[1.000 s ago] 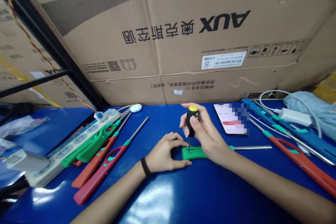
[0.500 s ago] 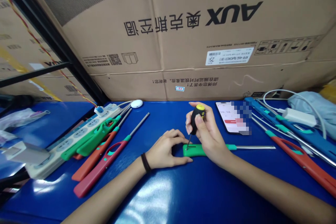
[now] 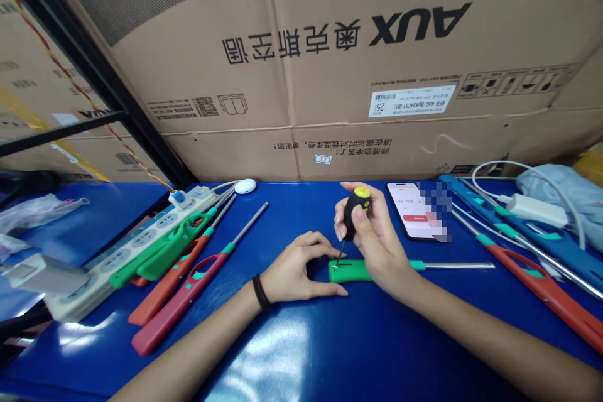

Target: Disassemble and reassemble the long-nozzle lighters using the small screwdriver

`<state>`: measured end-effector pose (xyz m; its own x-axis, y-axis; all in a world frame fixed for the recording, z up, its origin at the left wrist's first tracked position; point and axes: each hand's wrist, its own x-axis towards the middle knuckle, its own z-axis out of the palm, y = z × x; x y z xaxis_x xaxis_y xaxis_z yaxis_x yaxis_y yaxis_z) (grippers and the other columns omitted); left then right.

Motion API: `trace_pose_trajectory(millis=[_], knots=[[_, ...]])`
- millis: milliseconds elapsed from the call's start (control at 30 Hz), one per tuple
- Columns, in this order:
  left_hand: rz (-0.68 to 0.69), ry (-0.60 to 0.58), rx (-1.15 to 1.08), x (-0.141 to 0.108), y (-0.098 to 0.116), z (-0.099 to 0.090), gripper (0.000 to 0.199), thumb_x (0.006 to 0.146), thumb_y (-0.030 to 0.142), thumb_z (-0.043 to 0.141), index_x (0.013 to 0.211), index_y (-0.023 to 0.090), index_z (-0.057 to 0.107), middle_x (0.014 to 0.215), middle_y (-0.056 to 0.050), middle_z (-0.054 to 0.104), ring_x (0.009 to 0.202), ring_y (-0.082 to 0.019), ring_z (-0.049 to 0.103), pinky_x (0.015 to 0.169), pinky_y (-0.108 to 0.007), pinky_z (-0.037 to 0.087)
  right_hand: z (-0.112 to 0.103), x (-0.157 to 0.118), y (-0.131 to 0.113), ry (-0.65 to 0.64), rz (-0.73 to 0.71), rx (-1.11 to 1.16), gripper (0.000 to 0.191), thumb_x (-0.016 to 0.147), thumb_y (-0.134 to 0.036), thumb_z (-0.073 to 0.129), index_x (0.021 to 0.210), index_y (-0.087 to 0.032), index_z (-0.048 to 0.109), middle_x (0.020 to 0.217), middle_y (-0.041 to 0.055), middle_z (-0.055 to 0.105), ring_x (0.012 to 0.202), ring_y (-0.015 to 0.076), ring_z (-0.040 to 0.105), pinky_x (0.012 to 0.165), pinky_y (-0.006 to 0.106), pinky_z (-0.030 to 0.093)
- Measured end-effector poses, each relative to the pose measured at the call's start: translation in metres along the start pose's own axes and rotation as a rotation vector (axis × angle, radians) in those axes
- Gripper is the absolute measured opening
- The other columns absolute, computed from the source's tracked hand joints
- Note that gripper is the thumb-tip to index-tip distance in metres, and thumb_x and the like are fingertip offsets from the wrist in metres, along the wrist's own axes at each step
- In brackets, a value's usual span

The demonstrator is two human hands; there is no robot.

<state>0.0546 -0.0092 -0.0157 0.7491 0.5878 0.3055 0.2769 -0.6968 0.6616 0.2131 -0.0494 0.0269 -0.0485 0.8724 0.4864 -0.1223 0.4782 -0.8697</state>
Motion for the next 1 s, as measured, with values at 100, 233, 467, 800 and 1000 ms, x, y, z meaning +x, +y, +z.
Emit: trace_pose_trajectory(millis=[100,233,467,800,1000], knots=[[0.010,0.061,-0.050,0.0001,0.0020,-0.0018,0.037,0.067,0.038,0.077,0.096,0.018,0.067,0.093,-0.006,0.061,0.086,-0.018,0.057,0.083,-0.031,0.046,-0.0013,0.0011,-0.0010,0.022,-0.013,0.033,0.023,0.096,-0.037,0.037,0.119,-0.033,0.038,0.087,-0.0003,0.047,0.068,0.0132,0.046,0.068,0.031,0.046],[0.017,0.058,-0.027,0.0007,0.0030,-0.0055,0.016,0.073,0.029,0.072,0.084,0.018,0.067,0.088,-0.005,0.064,0.082,-0.017,0.058,0.083,-0.033,0.045,-0.0037,0.0045,-0.0033,0.060,-0.031,0.039,0.023,0.096,-0.038,0.037,0.118,-0.034,0.039,0.084,-0.0007,0.046,0.067,0.0139,0.046,0.065,0.031,0.045],[-0.003,0.082,-0.046,0.0016,0.0000,-0.0044,0.021,0.074,0.033,0.073,0.088,0.018,0.069,0.086,-0.005,0.066,0.080,-0.017,0.058,0.077,-0.031,0.046,-0.0054,0.0072,-0.0052,0.093,-0.044,0.024,0.023,0.095,-0.040,0.036,0.117,-0.033,0.038,0.083,-0.0006,0.045,0.065,0.0140,0.046,0.062,0.031,0.044],[0.020,0.120,-0.076,0.0015,0.0027,-0.0022,0.009,0.082,0.026,0.065,0.083,0.018,0.070,0.082,-0.004,0.069,0.077,-0.015,0.059,0.077,-0.030,0.045,-0.0048,0.0083,-0.0059,0.102,-0.037,0.059,0.021,0.095,-0.038,0.037,0.116,-0.033,0.039,0.084,-0.0002,0.047,0.065,0.0140,0.046,0.063,0.032,0.046],[0.015,0.145,-0.085,0.0014,0.0019,-0.0035,0.009,0.082,0.024,0.065,0.085,0.018,0.072,0.081,-0.005,0.069,0.076,-0.016,0.059,0.074,-0.029,0.046,-0.0050,0.0094,-0.0059,0.100,-0.034,0.093,0.021,0.095,-0.037,0.039,0.115,-0.032,0.039,0.083,-0.0006,0.047,0.065,0.0134,0.046,0.063,0.031,0.046]])
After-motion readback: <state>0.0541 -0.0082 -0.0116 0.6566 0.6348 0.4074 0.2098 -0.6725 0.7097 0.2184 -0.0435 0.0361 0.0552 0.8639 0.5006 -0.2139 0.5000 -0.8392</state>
